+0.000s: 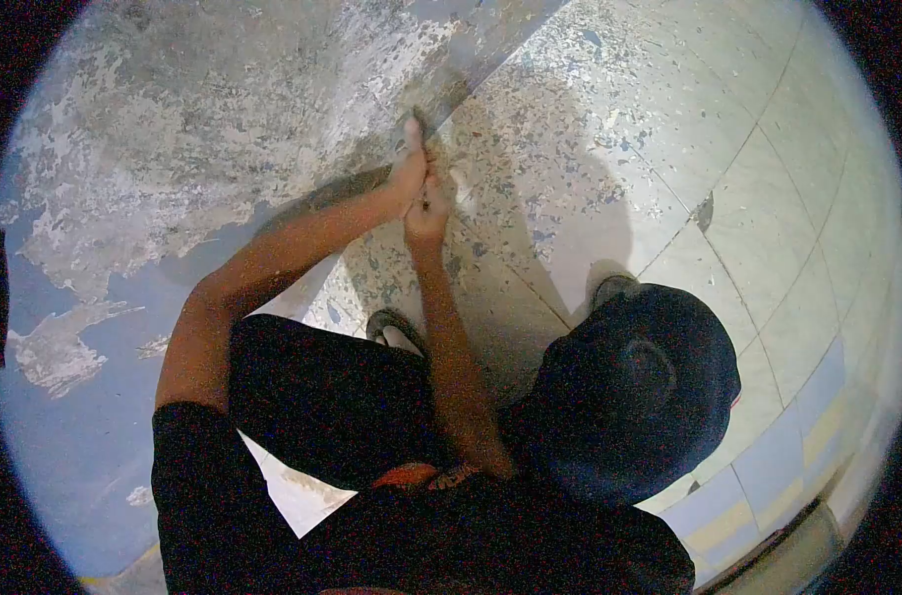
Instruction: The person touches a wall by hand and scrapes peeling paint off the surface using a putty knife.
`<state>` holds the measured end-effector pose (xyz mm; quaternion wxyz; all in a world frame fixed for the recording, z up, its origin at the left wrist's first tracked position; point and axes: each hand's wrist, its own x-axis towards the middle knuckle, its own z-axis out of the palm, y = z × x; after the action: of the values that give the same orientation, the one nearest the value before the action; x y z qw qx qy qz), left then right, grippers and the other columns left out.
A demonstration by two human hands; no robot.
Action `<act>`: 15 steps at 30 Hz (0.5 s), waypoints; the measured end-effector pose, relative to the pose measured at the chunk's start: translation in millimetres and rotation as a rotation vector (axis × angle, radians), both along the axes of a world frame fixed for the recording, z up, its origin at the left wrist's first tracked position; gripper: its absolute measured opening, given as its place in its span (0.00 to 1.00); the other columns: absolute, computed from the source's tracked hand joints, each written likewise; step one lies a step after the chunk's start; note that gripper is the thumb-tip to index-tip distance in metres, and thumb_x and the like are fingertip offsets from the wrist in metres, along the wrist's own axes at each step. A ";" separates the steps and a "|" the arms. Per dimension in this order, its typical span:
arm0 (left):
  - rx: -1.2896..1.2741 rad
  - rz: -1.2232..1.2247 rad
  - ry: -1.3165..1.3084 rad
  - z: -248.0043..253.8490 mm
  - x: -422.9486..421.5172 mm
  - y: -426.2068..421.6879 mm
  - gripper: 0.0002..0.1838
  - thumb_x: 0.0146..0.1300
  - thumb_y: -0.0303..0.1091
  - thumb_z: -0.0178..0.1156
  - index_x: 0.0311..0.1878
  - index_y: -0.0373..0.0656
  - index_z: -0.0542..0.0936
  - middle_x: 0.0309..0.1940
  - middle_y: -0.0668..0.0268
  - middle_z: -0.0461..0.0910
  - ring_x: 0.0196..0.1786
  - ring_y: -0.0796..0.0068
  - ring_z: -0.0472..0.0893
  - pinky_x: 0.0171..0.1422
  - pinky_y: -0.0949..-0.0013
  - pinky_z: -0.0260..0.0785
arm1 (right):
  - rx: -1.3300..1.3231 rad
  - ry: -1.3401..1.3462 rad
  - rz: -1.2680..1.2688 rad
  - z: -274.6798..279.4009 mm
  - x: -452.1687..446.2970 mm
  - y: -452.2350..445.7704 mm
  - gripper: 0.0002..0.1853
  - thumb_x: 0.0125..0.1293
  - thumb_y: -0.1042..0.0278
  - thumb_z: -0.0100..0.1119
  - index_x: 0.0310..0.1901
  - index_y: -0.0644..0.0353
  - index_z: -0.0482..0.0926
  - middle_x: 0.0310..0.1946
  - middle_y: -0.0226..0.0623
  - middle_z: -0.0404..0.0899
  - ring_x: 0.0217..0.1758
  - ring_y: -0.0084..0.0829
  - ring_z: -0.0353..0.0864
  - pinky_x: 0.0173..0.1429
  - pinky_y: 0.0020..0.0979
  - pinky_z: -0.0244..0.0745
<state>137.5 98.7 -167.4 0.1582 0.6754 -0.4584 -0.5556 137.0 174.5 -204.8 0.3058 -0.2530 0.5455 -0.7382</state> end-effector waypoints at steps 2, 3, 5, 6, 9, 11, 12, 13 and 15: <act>0.055 0.038 0.081 10.2 -18.7 -3.3 0.40 0.55 0.77 0.27 0.23 0.44 0.66 0.18 0.69 0.64 0.21 0.74 0.64 0.30 0.68 0.60 | 0.137 -0.194 0.094 13.0 -21.1 -3.7 0.21 0.68 0.58 0.47 0.51 0.69 0.71 0.40 0.45 0.78 0.43 0.31 0.76 0.46 0.32 0.69; 0.087 0.058 0.124 14.1 -27.0 -3.4 0.40 0.55 0.77 0.27 0.23 0.44 0.66 0.18 0.69 0.64 0.21 0.74 0.64 0.30 0.68 0.60 | 0.282 -0.389 0.190 17.3 -30.6 -3.4 0.21 0.68 0.58 0.47 0.51 0.70 0.71 0.40 0.46 0.78 0.43 0.33 0.76 0.46 0.33 0.69; 0.156 0.102 0.212 14.6 -35.2 -1.5 0.40 0.55 0.77 0.28 0.22 0.45 0.66 0.18 0.69 0.63 0.21 0.74 0.63 0.30 0.68 0.59 | 0.366 -0.414 0.241 -5.9 -30.9 1.6 0.21 0.68 0.57 0.46 0.49 0.70 0.73 0.40 0.44 0.79 0.43 0.34 0.76 0.47 0.33 0.68; 0.159 0.104 0.218 14.1 -33.6 1.3 0.40 0.55 0.77 0.28 0.22 0.45 0.66 0.18 0.69 0.63 0.21 0.74 0.63 0.30 0.68 0.59 | 0.399 -0.361 0.225 -20.2 -23.7 5.5 0.21 0.68 0.56 0.46 0.47 0.70 0.74 0.40 0.44 0.79 0.43 0.33 0.76 0.46 0.32 0.68; 0.004 0.157 0.118 6.2 -6.5 23.1 0.38 0.58 0.74 0.31 0.20 0.45 0.65 0.15 0.68 0.62 0.17 0.74 0.62 0.25 0.67 0.59 | 0.371 -0.305 0.260 -74.7 11.4 23.3 0.22 0.69 0.56 0.46 0.48 0.70 0.74 0.40 0.43 0.78 0.44 0.31 0.75 0.47 0.32 0.68; -0.096 0.195 0.039 0.4 17.1 39.7 0.36 0.59 0.72 0.33 0.19 0.45 0.64 0.13 0.68 0.61 0.15 0.75 0.62 0.22 0.66 0.58 | 0.315 -0.314 0.315 -74.5 40.4 38.8 0.22 0.69 0.55 0.46 0.49 0.70 0.73 0.40 0.43 0.78 0.44 0.31 0.75 0.47 0.32 0.68; -0.096 0.199 0.036 -3.1 28.8 45.2 0.36 0.59 0.72 0.33 0.19 0.45 0.64 0.13 0.68 0.61 0.15 0.75 0.62 0.22 0.66 0.58 | 0.171 -0.392 0.263 -59.9 54.4 44.3 0.22 0.69 0.56 0.46 0.49 0.70 0.72 0.39 0.41 0.77 0.43 0.30 0.74 0.47 0.32 0.68; -0.054 0.252 0.030 -5.4 40.4 50.0 0.36 0.59 0.72 0.33 0.19 0.44 0.65 0.12 0.68 0.61 0.15 0.75 0.62 0.22 0.66 0.58 | 0.027 -0.469 0.210 -52.0 64.6 48.5 0.21 0.69 0.57 0.46 0.50 0.70 0.71 0.38 0.40 0.77 0.42 0.28 0.74 0.47 0.32 0.68; -0.020 0.307 0.023 -4.3 50.3 47.0 0.37 0.60 0.72 0.33 0.20 0.44 0.65 0.12 0.68 0.60 0.15 0.75 0.62 0.22 0.66 0.58 | -0.024 -0.575 0.222 -43.4 72.0 48.5 0.18 0.68 0.59 0.49 0.48 0.68 0.72 0.39 0.35 0.75 0.41 0.24 0.73 0.44 0.28 0.69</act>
<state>187.8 145.7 -171.7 0.2532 0.7297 -0.3534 -0.5278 209.0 223.0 -248.1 0.5236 -0.0952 0.3969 -0.7478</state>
